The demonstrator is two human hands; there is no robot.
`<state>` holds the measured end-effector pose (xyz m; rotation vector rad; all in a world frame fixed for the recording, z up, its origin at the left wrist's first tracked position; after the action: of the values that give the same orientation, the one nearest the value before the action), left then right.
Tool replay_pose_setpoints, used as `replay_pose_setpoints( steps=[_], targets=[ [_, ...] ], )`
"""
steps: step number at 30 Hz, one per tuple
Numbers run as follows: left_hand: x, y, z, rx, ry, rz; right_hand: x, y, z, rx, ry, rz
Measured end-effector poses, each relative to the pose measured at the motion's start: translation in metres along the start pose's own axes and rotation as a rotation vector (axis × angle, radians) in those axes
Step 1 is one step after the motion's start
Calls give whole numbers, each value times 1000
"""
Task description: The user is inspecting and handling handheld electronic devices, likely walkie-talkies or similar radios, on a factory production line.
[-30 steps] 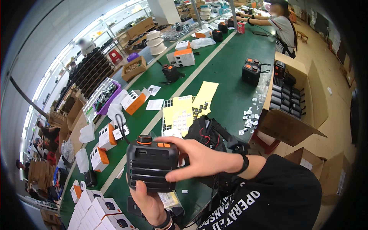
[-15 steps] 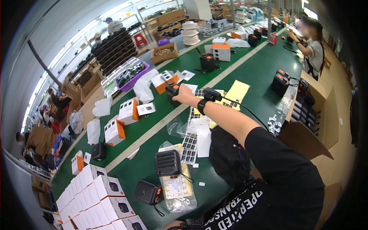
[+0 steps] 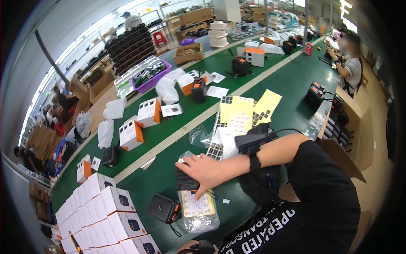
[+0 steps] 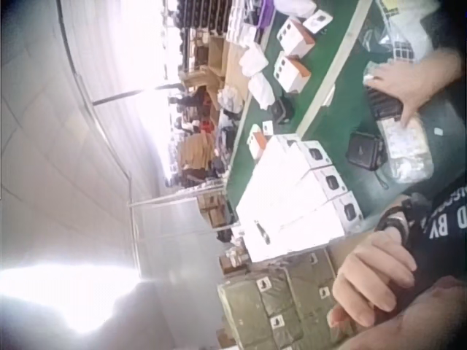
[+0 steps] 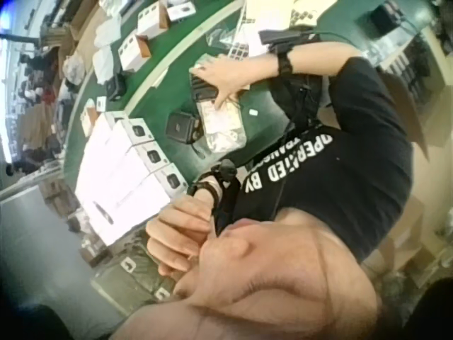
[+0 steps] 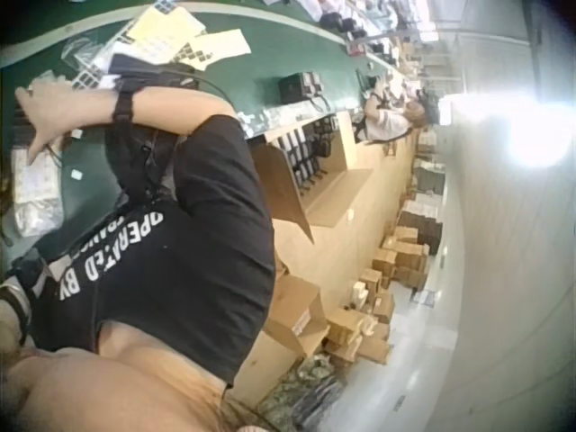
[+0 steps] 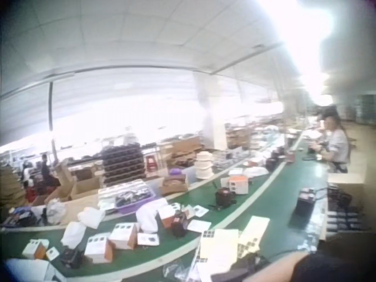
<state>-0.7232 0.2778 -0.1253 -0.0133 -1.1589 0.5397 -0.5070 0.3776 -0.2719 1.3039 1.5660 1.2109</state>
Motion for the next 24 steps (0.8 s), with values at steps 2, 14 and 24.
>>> replay_pose_setpoints(
  steps=[2,14,24],
  targets=[
    [0,0,-2,-20,-105,37,-2,-13,-5,12,-32,36],
    [7,27,-24,375,-64,54,-27,26,21,1483,-428,-550],
    [22,15,-90,394,431,-280,-134,80,-13,1730,-67,-510]
  ],
)
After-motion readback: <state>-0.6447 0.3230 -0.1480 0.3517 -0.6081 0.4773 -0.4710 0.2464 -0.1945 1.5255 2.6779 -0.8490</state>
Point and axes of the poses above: each hand's wrist, its own x-axis towards the middle knuckle, its own y-axis out of the back of the hand, z = x × y, the point moved 2 cm from there along x, towards the middle knuckle, and after that the axes turned 9 degrees about -y, right-handed, at the moved point
